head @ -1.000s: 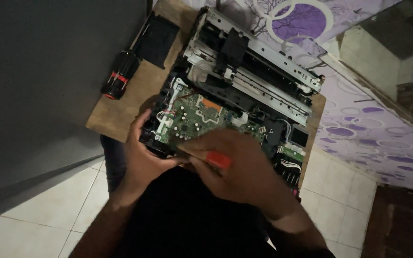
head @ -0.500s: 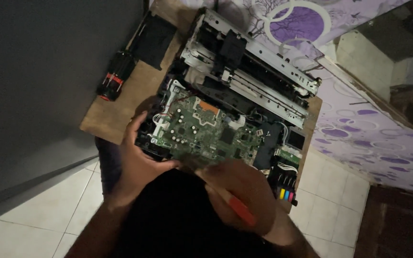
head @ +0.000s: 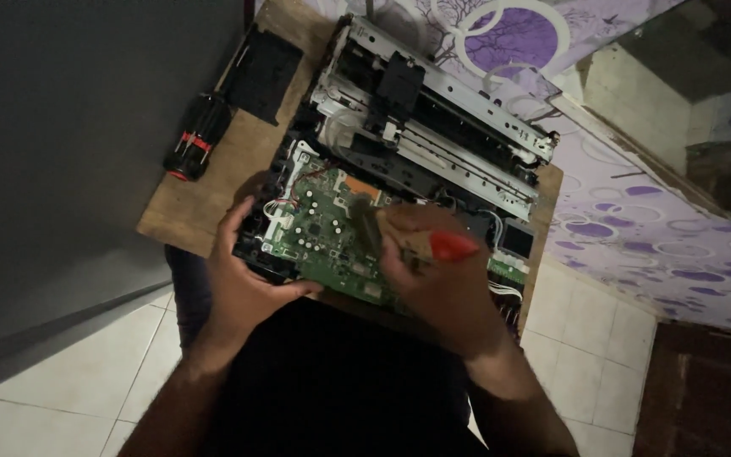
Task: The person uses a paintbrush to clean dust and debris from a green circuit board. They systematically brush across the surface of the board, which is resting on a wooden board next to a disassembled printer.
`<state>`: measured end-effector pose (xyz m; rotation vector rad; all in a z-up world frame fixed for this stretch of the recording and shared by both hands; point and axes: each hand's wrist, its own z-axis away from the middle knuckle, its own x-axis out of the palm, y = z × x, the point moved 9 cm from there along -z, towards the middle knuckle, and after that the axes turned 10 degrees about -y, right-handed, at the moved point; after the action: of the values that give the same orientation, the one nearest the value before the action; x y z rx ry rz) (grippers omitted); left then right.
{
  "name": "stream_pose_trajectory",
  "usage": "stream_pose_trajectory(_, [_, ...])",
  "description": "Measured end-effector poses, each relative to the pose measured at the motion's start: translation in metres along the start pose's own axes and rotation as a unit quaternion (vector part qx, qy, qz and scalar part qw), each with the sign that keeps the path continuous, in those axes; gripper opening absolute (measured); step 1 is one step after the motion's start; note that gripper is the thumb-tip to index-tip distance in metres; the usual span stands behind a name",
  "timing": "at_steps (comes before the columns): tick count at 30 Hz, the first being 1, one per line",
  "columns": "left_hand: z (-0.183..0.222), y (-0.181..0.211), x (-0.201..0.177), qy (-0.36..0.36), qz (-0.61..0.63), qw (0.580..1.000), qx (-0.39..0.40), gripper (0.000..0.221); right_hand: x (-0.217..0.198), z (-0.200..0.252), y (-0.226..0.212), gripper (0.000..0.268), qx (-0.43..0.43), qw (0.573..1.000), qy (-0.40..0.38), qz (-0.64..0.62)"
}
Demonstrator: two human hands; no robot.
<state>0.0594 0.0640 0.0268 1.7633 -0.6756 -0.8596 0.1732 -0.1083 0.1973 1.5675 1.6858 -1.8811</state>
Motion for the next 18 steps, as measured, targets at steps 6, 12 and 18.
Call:
stream_pose_trajectory(6, [0.0,-0.002,0.001,0.004,0.01,1.0,0.008,0.138,-0.001,0.001,0.004,0.027,0.094,0.986,-0.134,-0.039])
stream_pose_trajectory(12, [0.001,-0.002,0.002,0.005,0.012,1.0,0.006,0.135,-0.012,-0.025,0.005,0.029,0.022,0.991,-0.052,0.124])
stream_pose_trajectory(18, [-0.001,0.006,-0.001,-0.005,0.024,1.0,0.004,0.129,-0.009,-0.032,0.006,0.02,0.114,0.988,-0.097,-0.027])
